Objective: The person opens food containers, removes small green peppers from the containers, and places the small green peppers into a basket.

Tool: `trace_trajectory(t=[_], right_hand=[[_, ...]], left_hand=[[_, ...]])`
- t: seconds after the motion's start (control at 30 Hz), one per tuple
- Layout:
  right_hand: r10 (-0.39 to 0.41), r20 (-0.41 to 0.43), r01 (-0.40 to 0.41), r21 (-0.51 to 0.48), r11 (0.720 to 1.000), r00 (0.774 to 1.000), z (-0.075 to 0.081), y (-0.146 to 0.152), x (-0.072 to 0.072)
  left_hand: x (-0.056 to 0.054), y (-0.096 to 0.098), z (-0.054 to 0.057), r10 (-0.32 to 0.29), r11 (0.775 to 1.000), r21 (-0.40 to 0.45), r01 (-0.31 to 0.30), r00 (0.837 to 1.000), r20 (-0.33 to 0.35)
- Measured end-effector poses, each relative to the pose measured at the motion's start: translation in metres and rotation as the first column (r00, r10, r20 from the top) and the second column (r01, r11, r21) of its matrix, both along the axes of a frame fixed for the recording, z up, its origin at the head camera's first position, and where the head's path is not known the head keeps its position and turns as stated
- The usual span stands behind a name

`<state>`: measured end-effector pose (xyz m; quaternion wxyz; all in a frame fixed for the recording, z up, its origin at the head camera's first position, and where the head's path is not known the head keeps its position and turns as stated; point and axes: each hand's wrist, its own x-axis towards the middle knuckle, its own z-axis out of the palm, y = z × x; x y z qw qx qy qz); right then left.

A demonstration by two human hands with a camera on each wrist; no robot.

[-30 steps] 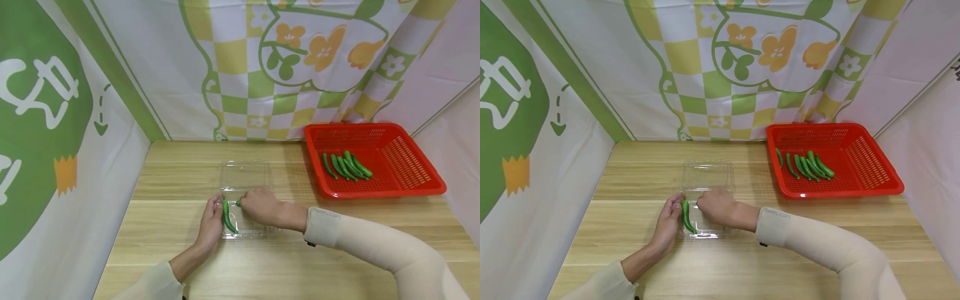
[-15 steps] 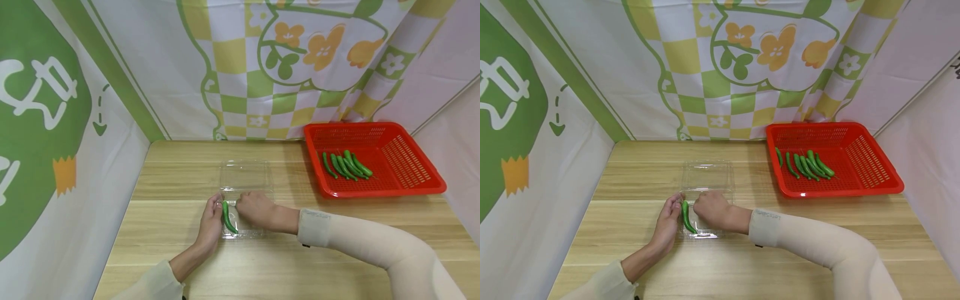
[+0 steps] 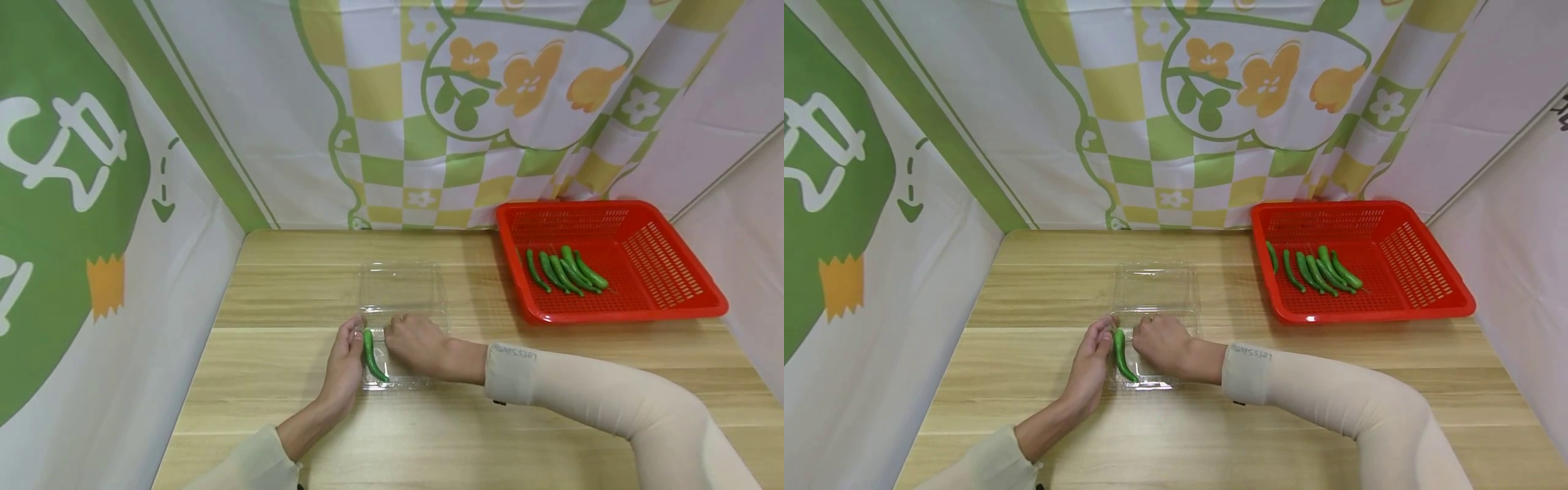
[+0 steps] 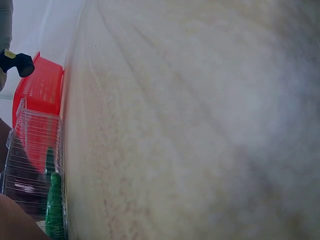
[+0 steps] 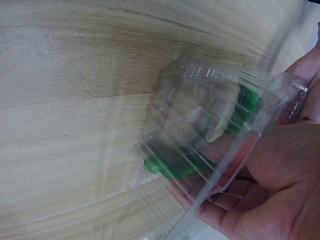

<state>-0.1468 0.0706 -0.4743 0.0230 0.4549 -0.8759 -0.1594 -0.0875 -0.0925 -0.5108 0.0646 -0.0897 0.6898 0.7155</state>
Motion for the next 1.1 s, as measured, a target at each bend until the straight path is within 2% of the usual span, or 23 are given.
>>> trace_trajectory(t=[0.4, 0.63, 0.93, 1.1], right_hand=[[-0.08, 0.132, 0.084, -0.021, 0.996, 0.988, 0.007, 0.0, -0.001], [-0.069, 0.165, 0.08, -0.057, 0.995, 0.984, 0.01, 0.003, -0.002], [-0.023, 0.186, 0.053, -0.158, 0.986, 0.982, 0.015, 0.009, -0.005], [-0.022, 0.192, 0.062, -0.207, 0.976, 0.981, 0.019, 0.012, -0.006]], left_hand=[[-0.001, 0.001, 0.0, -0.001, 1.0, 0.002, 0.001, 1.0, 0.002], [-0.003, 0.001, -0.001, 0.011, 1.0, 0.012, -0.011, 1.0, 0.006], [-0.001, 0.001, 0.0, -0.001, 1.0, 0.01, 0.001, 1.0, 0.005], [-0.001, 0.001, -0.001, -0.001, 1.0, 0.013, 0.001, 1.0, 0.005]])
